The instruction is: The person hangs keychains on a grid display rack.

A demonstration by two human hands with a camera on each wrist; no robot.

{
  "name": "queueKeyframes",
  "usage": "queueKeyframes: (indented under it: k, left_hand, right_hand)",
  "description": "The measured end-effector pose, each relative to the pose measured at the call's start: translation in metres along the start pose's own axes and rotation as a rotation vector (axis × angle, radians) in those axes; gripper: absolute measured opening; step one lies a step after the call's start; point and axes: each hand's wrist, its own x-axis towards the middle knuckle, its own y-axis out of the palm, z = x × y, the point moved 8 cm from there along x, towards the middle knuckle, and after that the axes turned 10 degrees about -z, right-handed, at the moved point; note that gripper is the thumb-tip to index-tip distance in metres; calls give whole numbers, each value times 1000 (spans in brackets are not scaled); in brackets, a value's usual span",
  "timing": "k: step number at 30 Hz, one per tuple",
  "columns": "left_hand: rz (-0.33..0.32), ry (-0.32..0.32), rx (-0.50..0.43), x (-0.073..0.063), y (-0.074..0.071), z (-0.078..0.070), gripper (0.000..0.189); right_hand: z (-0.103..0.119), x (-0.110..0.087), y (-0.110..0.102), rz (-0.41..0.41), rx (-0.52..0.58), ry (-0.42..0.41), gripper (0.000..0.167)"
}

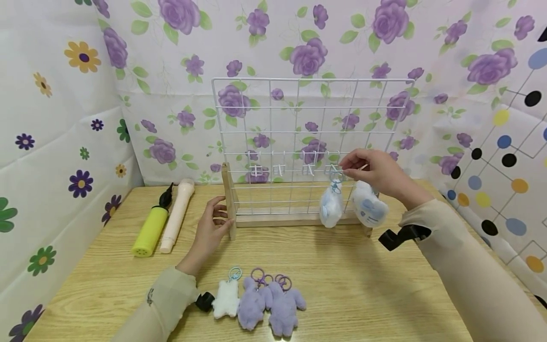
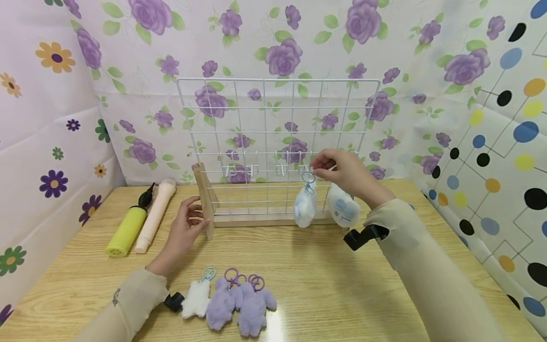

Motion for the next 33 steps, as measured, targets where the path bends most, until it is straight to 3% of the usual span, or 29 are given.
queueKeyframes:
  k: [6,9,14,19,23,33]
  left_hand:
    - [-4,-9,5,0,0,0,62]
    - [9,-31,15,-2,-1,-13,62]
    - [16,-40,10,-2,-2,-17,61]
    - [21,-56,3,-3,-1,-17,62]
    - [13,-50,-1,0,0,-4,62]
    - [-6,10,-12,0,-1,-3,63]
  right_hand:
    - [8,-6,-8,-25,15,-21,19]
    - [11,-10,-10,-44,29,-23,18]
    - [19,-19,-9,-71,60,-50,19]
    - [29,-30,-5,-114,91,-106,16]
    - [36,-39,-2,-139,92,-154,14]
    - [46,-62,11,-140,148,-225,14]
